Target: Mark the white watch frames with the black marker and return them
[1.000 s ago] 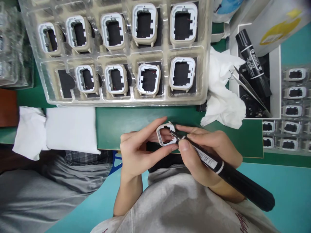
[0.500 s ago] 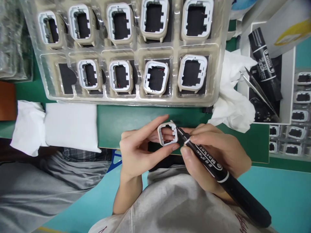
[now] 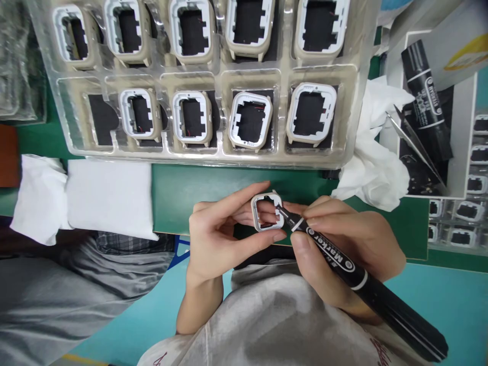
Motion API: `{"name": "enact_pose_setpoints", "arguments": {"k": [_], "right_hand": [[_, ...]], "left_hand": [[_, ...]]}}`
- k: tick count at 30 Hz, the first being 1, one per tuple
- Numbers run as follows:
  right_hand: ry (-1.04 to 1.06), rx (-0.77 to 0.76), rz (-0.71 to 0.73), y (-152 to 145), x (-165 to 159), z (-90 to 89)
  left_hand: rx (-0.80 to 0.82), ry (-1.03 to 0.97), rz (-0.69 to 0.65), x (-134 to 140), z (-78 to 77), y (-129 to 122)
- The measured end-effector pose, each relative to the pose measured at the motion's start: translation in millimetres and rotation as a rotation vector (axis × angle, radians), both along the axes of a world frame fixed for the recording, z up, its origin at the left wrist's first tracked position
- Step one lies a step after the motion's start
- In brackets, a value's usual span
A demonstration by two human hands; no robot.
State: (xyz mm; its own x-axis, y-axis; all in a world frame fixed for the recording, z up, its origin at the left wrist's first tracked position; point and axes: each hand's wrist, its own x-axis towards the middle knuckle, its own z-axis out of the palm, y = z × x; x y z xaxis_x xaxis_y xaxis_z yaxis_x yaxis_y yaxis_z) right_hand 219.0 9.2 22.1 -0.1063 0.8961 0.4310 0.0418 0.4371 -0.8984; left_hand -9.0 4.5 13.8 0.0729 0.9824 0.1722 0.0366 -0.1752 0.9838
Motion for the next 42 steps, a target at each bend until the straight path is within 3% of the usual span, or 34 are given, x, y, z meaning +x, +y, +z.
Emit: {"name": "enact_pose_setpoints", "arguments": {"k": [7,11,13,20,26,32,37,42], "right_hand": [[-0.128,0.092,-0.07,-6,-9,-4.7],[0.01,0.162,-0.405,-7,-36,-22.4],[0.032,0.177,-0.459,-8,-48,-28.8],[0.011,0.177,-0.457,-8,-49,-28.0],[0.027,0.194,-0.494,-5,-51,-31.9],[-0.106,0.166,-0.221,-1,-23,-15.4],[-0.082,0.176,-0.226,0,-17,-13.5],[-0.039,0.138,-0.214,-2,-18,-19.5]], "left_hand": [[0.073,0.15,0.062,2,-7.7,-9],[0.133,0.254,0.106,2,-11.2,-12],[0.151,0.293,0.116,3,-11.2,-13],[0.166,0.36,0.124,4,-8.3,-13],[0.152,0.289,0.109,3,-12.9,-14],[0.116,0.278,0.106,4,-14.0,-16],[0.076,0.217,0.091,3,-13.9,-16],[0.12,0.28,0.106,4,-12.0,-15]]}}
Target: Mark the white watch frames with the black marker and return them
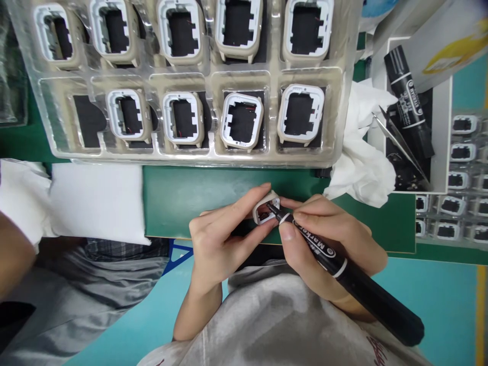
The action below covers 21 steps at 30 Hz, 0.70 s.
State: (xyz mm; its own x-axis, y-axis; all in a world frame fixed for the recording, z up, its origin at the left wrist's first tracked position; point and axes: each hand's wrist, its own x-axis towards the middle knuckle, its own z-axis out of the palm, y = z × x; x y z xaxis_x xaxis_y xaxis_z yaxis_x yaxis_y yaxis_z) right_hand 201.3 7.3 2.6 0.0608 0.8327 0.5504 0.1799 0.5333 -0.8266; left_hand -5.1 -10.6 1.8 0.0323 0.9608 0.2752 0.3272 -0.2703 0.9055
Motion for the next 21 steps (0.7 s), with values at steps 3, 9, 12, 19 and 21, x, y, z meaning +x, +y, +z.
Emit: {"name": "enact_pose_setpoints", "arguments": {"k": [3,9,12,19,21], "right_hand": [[-0.042,-0.012,-0.005,0,1,0.7],[-0.067,0.048,0.039,0,3,3.8],[-0.045,-0.035,0.107,-2,11,9.9],[-0.053,-0.188,0.29,0,31,23.4],[-0.056,-0.168,0.312,3,32,22.2]], "left_hand": [[-0.014,0.014,0.012,0,-0.2,-1],[-0.024,-0.036,-0.002,-3,-3.2,-2],[-0.049,-0.073,-0.012,-4,-0.4,1],[-0.074,-0.247,-0.138,-5,10.0,15],[-0.076,-0.27,-0.175,-7,10.3,17]]}}
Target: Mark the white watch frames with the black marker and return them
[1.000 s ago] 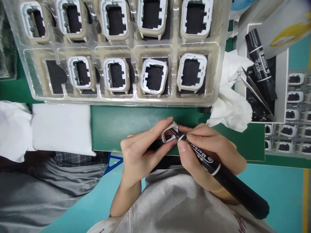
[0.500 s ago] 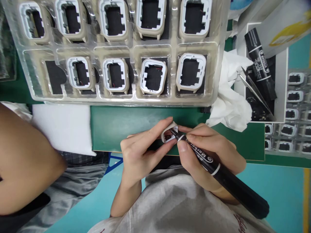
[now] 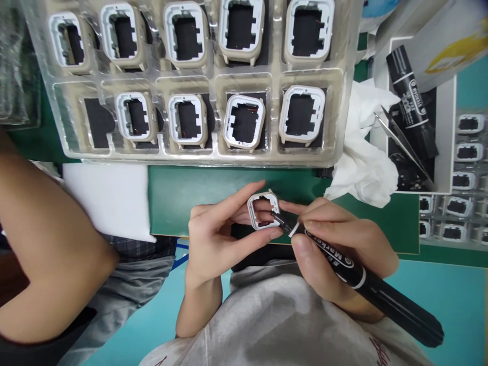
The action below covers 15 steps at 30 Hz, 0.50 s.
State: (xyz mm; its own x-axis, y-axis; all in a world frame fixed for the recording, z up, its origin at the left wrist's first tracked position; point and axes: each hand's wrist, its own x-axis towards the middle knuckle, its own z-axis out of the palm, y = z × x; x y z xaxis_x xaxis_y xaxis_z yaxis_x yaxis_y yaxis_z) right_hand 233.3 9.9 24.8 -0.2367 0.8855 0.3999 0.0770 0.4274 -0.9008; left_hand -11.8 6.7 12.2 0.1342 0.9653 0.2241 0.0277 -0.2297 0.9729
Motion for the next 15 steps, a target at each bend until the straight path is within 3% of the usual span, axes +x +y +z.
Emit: {"name": "enact_pose_setpoints", "arguments": {"k": [3,6,9,15], "right_hand": [[0.059,0.036,0.03,1,-3,-3.4],[0.174,0.076,-0.081,-6,-12,-5.2],[0.149,-0.01,-0.205,-16,-21,-8.9],[0.234,0.249,-0.232,-15,-33,-34.7]], "left_hand": [[0.016,-0.008,-0.028,-2,-1.2,1],[0.007,0.009,-0.016,-4,-3.3,1],[0.002,0.046,-0.01,-5,-6.3,-1],[-0.056,0.062,-0.04,-8,-10.9,-3]]}}
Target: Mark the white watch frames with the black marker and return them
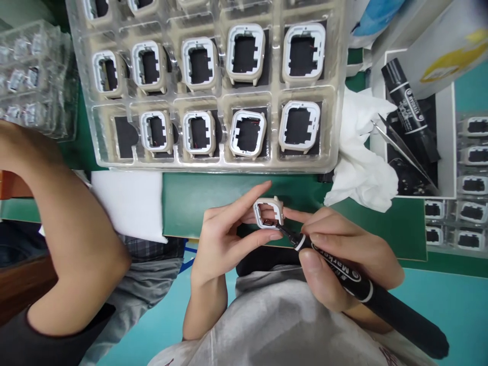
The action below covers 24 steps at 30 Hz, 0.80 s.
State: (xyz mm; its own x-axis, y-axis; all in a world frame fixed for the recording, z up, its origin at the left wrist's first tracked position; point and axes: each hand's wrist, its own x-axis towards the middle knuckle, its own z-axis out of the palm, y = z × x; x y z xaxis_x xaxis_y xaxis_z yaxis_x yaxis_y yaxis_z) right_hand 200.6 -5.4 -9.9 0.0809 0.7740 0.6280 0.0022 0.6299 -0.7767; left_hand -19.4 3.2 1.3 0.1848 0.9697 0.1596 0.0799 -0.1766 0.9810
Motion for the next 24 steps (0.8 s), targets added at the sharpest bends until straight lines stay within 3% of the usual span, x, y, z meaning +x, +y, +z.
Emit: {"name": "enact_pose_setpoints", "arguments": {"k": [6,11,24], "right_hand": [[0.038,0.013,-0.092,6,-7,-1.9],[-0.093,-0.085,0.099,10,10,14.7],[-0.126,-0.207,0.061,1,10,27.0]], "left_hand": [[0.037,-0.015,-0.003,1,-0.3,2],[0.035,0.021,0.052,1,-0.8,0],[0.068,-0.058,0.071,11,4.7,0]]}}
